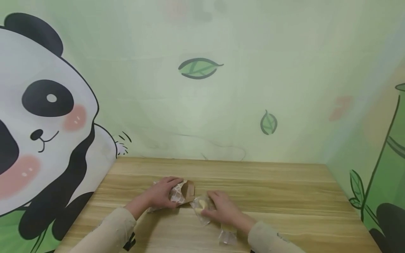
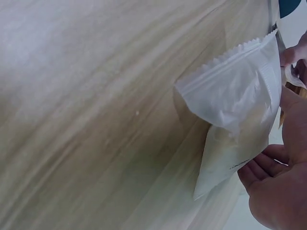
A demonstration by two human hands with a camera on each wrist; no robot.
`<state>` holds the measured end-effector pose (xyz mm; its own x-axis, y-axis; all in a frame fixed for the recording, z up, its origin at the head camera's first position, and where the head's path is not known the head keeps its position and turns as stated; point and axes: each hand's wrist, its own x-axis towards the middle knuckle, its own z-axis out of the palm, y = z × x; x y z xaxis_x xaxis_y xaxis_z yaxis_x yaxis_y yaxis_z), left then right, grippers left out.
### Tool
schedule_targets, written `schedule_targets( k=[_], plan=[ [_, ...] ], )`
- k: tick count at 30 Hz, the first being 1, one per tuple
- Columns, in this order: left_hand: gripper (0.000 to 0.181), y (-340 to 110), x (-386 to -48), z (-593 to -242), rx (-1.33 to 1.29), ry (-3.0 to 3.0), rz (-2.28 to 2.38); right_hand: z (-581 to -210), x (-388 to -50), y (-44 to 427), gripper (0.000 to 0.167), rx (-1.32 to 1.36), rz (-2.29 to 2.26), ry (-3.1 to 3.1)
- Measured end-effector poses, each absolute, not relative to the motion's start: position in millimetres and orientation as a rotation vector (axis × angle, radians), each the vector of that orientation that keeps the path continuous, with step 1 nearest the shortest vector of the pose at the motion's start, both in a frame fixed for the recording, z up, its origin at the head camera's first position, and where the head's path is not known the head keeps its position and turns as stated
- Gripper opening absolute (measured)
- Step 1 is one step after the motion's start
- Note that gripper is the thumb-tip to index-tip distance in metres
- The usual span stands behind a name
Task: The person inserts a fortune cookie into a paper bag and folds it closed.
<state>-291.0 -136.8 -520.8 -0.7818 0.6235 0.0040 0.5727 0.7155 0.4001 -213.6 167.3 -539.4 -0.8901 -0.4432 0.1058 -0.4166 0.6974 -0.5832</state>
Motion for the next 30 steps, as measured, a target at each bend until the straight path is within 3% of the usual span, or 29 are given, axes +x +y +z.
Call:
schedule_targets(
  k=[4,11,30],
  plan=[
    [0.094,-138.0,-290.8,-522.6,0.966,2.792,0.585,-540.2,-215.6,166.0,0.078,-0.848,-1.000,2.873],
    [0.094,-140.8,-289.8,-526.3,0.944,2.800,0.563,-537.5,-219.4,158.0,0.049,-0.952,-1.047,2.781],
    [0.095,-134.7,-288.2,-531.8,0.980,2.796,0.597,-532.7,-224.9,178.9,0.033,-0.667,-1.488,2.466]
  ],
)
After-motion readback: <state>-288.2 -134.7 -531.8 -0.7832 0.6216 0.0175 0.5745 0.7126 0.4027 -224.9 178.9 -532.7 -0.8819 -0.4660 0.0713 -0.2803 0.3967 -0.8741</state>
